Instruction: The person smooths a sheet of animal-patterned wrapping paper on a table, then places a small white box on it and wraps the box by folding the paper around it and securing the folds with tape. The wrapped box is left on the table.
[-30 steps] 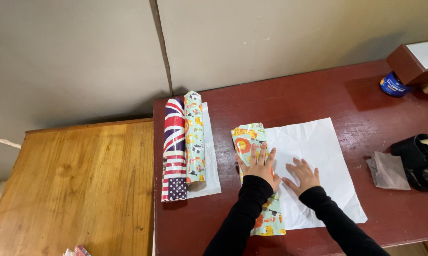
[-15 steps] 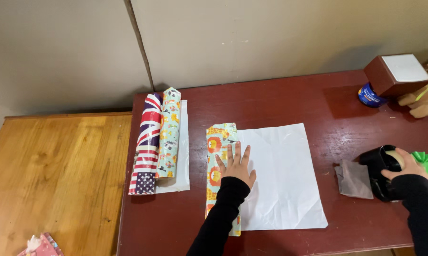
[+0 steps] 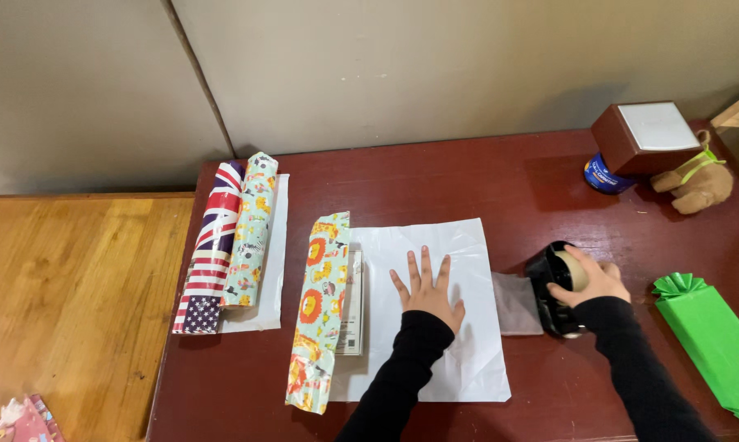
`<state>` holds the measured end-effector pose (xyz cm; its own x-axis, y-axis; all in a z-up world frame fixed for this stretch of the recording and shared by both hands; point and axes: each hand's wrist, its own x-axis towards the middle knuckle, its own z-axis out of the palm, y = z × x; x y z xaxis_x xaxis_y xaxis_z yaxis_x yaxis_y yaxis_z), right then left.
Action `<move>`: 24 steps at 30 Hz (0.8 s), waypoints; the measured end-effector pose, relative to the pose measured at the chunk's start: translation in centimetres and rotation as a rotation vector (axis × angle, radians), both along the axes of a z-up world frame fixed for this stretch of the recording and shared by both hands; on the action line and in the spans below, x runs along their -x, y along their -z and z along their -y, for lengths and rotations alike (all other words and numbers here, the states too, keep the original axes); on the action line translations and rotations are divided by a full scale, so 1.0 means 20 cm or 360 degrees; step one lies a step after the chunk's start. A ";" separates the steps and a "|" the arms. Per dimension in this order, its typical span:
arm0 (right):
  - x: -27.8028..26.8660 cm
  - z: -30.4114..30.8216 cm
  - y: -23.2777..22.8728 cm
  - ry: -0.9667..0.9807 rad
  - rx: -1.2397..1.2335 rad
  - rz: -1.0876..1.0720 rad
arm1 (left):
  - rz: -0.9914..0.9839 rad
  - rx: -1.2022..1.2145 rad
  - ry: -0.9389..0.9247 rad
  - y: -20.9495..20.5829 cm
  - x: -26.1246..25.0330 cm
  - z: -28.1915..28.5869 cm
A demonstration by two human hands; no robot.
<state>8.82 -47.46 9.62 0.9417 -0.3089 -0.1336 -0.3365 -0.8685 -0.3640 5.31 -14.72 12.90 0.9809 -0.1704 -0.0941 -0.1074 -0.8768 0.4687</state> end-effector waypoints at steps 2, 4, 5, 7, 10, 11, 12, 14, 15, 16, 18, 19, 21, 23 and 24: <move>-0.03 -0.10 -0.01 -0.0052 -0.0001 -0.0055 | 0.0069 0.0066 0.0090 -0.01 0.01 0.11; -0.06 -0.14 -0.01 -0.0232 0.0007 0.0110 | 0.0093 0.0141 0.0221 -0.03 0.04 0.23; -0.07 -0.14 0.00 -0.0384 0.0016 0.0302 | 0.0104 0.0180 0.0287 -0.04 0.05 0.29; -0.06 -0.07 0.02 -0.0456 -0.0117 0.0444 | 0.0133 0.0181 0.0391 -0.05 0.05 0.40; 0.01 0.13 0.09 -0.0213 -0.0440 0.0225 | 0.0213 0.0224 0.0460 -0.04 0.06 0.52; 0.04 0.20 0.12 -0.0125 -0.0481 0.0107 | 0.0246 0.0247 0.0471 -0.03 0.06 0.55; 0.06 0.25 0.17 -0.0038 -0.0521 -0.0011 | 0.0262 0.0225 0.0472 -0.02 0.05 0.59; 0.10 0.32 0.29 0.0059 -0.0763 -0.0236 | 0.0298 0.0186 0.0479 0.00 0.02 0.66; 0.11 0.35 0.35 0.0107 -0.0886 -0.0345 | 0.0272 0.0219 0.0469 0.02 0.01 0.68; 0.11 0.37 0.40 0.0120 -0.1006 -0.0344 | 0.0246 0.0251 0.0459 0.03 0.00 0.70; 0.11 0.39 0.48 0.0142 -0.1251 -0.0344 | 0.0191 0.0300 0.0455 0.05 -0.03 0.74; 0.11 0.40 0.51 0.0122 -0.1262 -0.0385 | 0.0164 0.0320 0.0461 0.07 -0.04 0.75; 0.12 0.39 0.54 0.0079 -0.1285 -0.0468 | 0.0191 0.0347 0.0494 0.10 -0.05 0.76; 0.15 0.36 0.53 0.0078 -0.1203 -0.0410 | 0.0300 0.0359 0.0546 0.13 -0.07 0.75; 0.16 0.34 0.52 0.0076 -0.1163 -0.0382 | 0.0315 0.0360 0.0558 0.15 -0.07 0.74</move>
